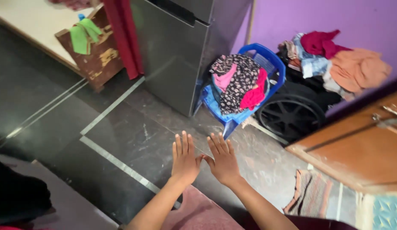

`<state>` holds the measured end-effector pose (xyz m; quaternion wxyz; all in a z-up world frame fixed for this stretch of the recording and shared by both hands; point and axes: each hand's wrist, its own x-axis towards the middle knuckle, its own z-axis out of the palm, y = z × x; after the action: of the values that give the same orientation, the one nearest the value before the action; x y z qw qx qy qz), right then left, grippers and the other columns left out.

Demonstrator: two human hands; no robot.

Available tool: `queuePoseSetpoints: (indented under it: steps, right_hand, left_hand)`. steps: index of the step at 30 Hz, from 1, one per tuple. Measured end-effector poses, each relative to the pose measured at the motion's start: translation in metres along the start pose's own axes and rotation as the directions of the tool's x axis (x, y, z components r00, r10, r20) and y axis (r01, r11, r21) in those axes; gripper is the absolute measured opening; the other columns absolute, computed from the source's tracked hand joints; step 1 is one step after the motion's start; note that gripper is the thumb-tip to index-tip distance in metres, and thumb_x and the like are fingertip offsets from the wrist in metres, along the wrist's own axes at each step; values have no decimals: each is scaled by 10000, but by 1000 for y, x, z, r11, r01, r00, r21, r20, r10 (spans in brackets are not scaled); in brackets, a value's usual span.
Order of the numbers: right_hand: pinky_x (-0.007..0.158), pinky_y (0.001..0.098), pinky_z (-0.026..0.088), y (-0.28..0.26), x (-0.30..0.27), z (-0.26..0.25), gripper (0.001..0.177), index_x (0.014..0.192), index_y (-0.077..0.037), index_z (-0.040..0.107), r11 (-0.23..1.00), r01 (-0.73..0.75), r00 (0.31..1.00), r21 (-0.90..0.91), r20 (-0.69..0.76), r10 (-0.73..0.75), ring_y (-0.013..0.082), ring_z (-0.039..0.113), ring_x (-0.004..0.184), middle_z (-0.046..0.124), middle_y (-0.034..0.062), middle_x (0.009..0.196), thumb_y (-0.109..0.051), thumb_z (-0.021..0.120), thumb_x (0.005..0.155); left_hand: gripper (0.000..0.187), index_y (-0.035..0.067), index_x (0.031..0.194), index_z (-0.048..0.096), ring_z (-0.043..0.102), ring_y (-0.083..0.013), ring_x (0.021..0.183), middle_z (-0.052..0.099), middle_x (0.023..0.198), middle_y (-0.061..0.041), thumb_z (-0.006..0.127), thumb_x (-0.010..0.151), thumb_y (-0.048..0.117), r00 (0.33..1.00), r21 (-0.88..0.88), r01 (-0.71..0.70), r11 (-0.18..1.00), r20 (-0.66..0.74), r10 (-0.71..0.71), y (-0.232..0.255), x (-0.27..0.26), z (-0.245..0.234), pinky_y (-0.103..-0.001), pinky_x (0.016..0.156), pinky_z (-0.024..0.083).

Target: The person gathers used plates and bowls from a table and takes them to a kitchen sink for cleaning.

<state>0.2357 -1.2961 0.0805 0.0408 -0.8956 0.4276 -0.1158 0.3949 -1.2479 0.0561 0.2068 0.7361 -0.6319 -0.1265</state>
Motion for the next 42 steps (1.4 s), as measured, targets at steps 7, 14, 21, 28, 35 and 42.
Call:
queuePoseSetpoints:
  steps: [7, 14, 21, 28, 35, 42]
  right_hand:
    - [1233, 510, 155, 20, 43, 11, 664, 1531, -59, 395, 967, 236, 971, 99, -60, -231, 314, 196, 1553, 354, 101, 1629, -387, 578, 983]
    - [1214, 524, 156, 18, 87, 22, 651, 1515, -19, 398, 903, 397, 914, 165, 23, -405, 339, 198, 1532, 356, 145, 1615, -342, 573, 977]
    - [1216, 518, 172, 0, 148, 42, 674, 1524, -6, 387, 847, 500, 858, 182, 26, -513, 340, 215, 1539, 346, 160, 1623, -372, 560, 985]
    - [1212, 524, 193, -17, 231, 52, 689, 1513, 4, 409, 826, 530, 840, 192, 9, -542, 349, 252, 1527, 377, 174, 1604, -384, 585, 971]
    - [1203, 529, 200, -49, 306, 53, 689, 1492, 14, 430, 813, 525, 839, 251, 10, -545, 364, 269, 1516, 395, 183, 1591, -378, 606, 953]
    - [1207, 523, 222, -85, 357, 76, 625, 1481, 7, 471, 753, 562, 798, 343, 14, -602, 359, 307, 1517, 440, 180, 1577, -355, 588, 985]
  left_hand:
    - [841, -86, 1542, 213, 52, -457, 1532, 94, 1655, -257, 591, 946, 373, 983, 19, 149, 989, -114, -146, 1, 13, -1, -553, 1223, 92]
    - [818, -103, 1531, 234, 70, -473, 1518, 110, 1645, -282, 569, 963, 381, 927, -11, 296, 955, -239, -290, -10, 20, 1, -564, 1209, 99]
    - [810, -101, 1534, 235, 71, -461, 1530, 125, 1646, -284, 547, 979, 400, 894, -15, 360, 933, -279, -350, -52, 48, -6, -556, 1216, 99]
    - [823, -80, 1540, 244, 64, -451, 1527, 134, 1648, -256, 523, 982, 458, 882, -12, 399, 917, -267, -387, -102, 111, -26, -571, 1212, 75]
    - [825, -77, 1538, 240, 48, -448, 1527, 117, 1653, -249, 502, 985, 475, 877, -10, 414, 910, -263, -402, -157, 162, -55, -567, 1214, 66]
    - [744, -62, 1515, 322, 52, -471, 1526, 111, 1655, -264, 475, 1006, 459, 843, 26, 479, 877, -292, -452, -202, 178, -75, -581, 1210, 75]
